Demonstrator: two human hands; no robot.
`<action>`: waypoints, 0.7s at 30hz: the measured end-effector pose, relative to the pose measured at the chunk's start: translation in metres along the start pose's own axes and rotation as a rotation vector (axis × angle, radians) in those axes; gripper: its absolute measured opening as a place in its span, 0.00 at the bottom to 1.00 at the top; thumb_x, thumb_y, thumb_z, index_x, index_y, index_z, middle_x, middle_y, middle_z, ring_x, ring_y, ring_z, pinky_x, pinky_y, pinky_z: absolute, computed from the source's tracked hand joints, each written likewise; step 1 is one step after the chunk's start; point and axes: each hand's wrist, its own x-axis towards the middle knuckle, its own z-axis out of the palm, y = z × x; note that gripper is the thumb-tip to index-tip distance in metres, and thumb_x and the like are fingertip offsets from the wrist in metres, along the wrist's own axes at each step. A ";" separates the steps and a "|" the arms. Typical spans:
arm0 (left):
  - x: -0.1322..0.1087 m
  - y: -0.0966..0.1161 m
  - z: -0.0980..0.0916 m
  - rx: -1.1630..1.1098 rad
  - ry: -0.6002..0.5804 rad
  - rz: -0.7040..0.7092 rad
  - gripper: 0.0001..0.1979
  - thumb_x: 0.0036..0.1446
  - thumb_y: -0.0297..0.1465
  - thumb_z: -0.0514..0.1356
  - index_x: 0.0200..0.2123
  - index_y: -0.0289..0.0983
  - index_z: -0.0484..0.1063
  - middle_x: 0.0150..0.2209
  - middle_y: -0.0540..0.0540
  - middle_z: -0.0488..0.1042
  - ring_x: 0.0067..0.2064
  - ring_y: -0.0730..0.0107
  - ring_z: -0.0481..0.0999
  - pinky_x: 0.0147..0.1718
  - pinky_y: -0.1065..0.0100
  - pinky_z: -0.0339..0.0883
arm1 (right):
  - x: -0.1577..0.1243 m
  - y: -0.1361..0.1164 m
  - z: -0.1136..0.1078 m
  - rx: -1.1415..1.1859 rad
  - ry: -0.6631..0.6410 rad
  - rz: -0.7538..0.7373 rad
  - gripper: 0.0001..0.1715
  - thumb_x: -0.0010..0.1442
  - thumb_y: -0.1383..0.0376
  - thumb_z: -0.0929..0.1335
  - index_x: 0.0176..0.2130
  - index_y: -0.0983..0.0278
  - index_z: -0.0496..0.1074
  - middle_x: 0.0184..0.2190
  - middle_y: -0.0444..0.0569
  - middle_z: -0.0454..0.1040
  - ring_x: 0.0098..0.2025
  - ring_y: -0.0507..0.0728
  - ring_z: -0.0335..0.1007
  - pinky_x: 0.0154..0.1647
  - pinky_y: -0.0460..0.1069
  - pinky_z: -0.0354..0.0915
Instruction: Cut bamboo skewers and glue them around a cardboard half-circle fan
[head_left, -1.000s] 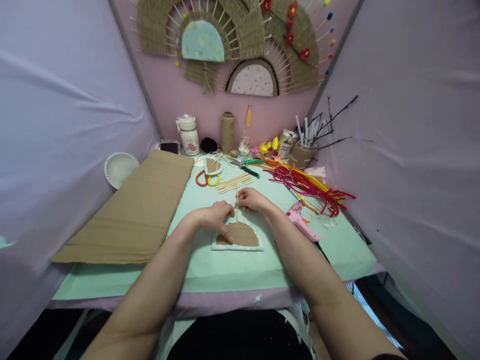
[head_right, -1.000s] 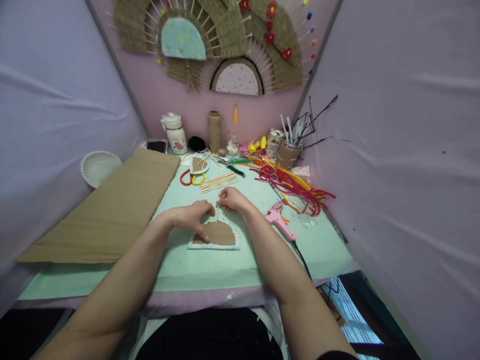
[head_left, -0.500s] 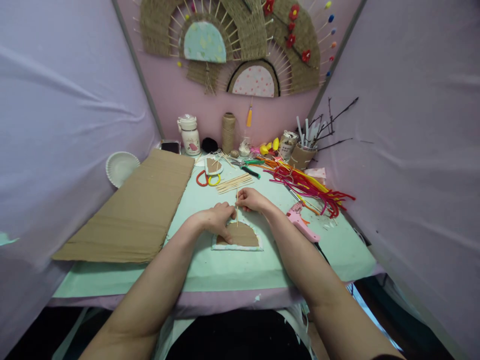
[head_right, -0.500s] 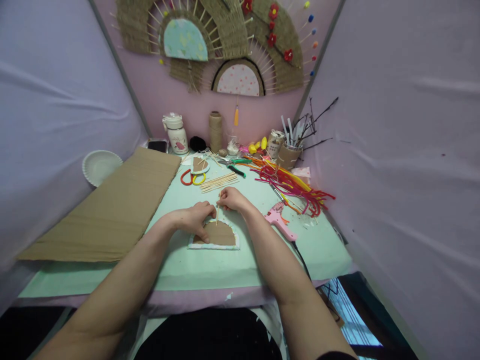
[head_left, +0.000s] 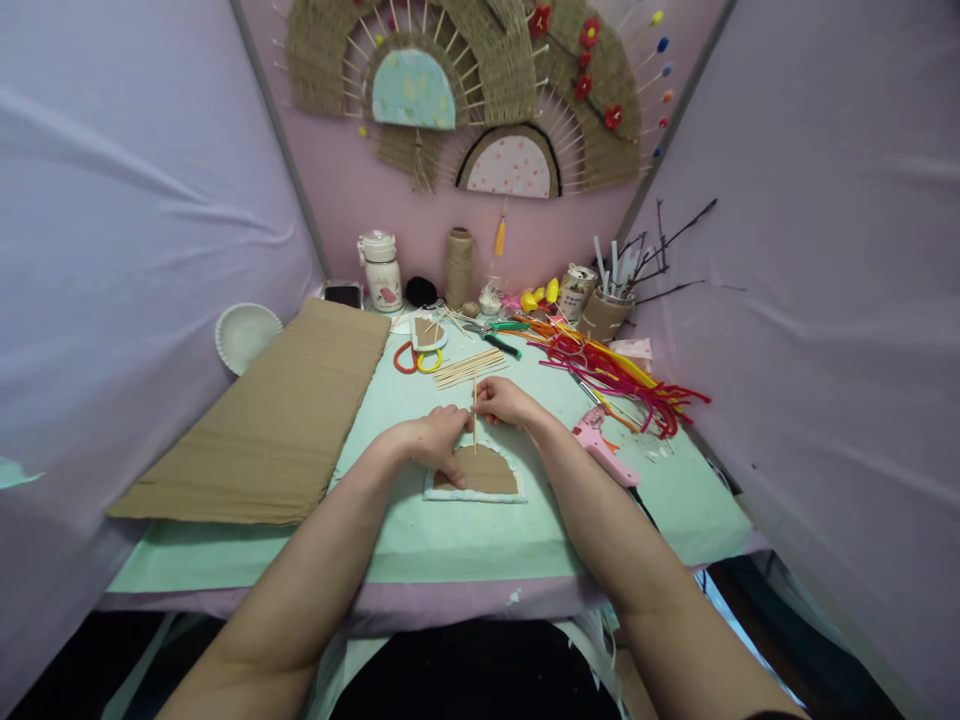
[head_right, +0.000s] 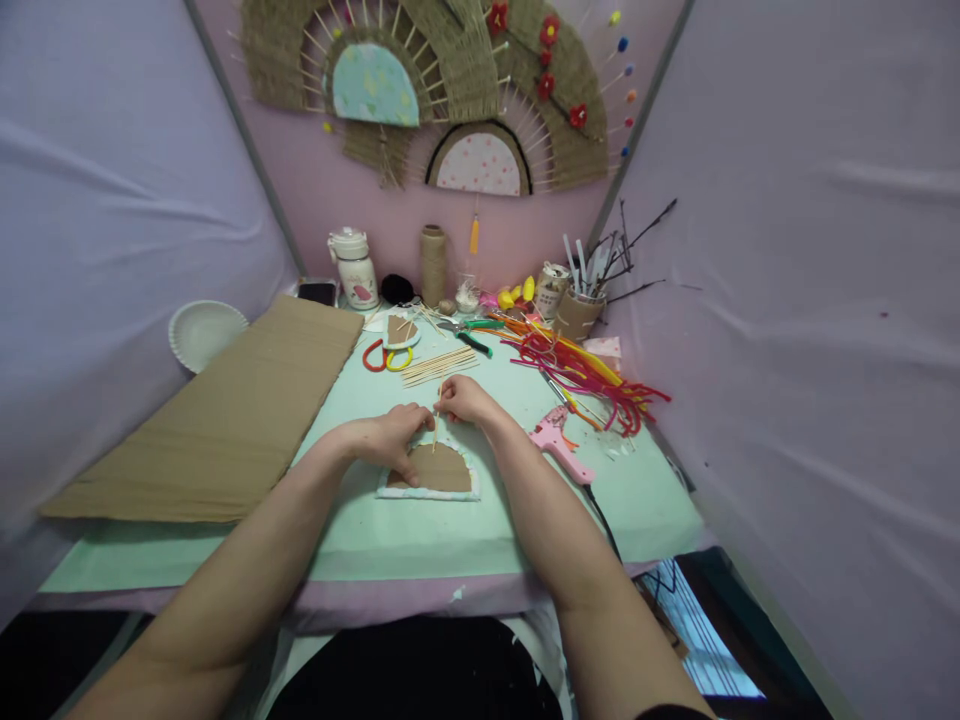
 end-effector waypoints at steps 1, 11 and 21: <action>0.000 0.000 0.000 0.002 0.005 0.001 0.44 0.31 0.46 0.71 0.52 0.39 0.62 0.52 0.41 0.65 0.54 0.52 0.66 0.50 0.60 0.66 | 0.000 0.000 0.000 0.000 0.000 -0.001 0.14 0.51 0.76 0.71 0.27 0.63 0.62 0.12 0.32 0.63 0.13 0.45 0.58 0.15 0.40 0.56; 0.004 -0.003 0.004 0.016 0.015 0.008 0.46 0.30 0.47 0.72 0.53 0.38 0.61 0.54 0.39 0.65 0.55 0.51 0.66 0.52 0.60 0.65 | -0.002 -0.003 0.000 -0.006 -0.008 0.008 0.16 0.50 0.73 0.73 0.27 0.63 0.61 0.13 0.33 0.64 0.13 0.45 0.57 0.15 0.40 0.55; 0.004 -0.003 0.003 0.017 0.010 -0.003 0.45 0.31 0.46 0.72 0.53 0.39 0.61 0.55 0.40 0.65 0.56 0.51 0.66 0.52 0.60 0.65 | -0.003 -0.002 0.000 -0.006 0.005 0.004 0.15 0.51 0.75 0.72 0.27 0.63 0.62 0.13 0.33 0.63 0.14 0.45 0.57 0.15 0.40 0.55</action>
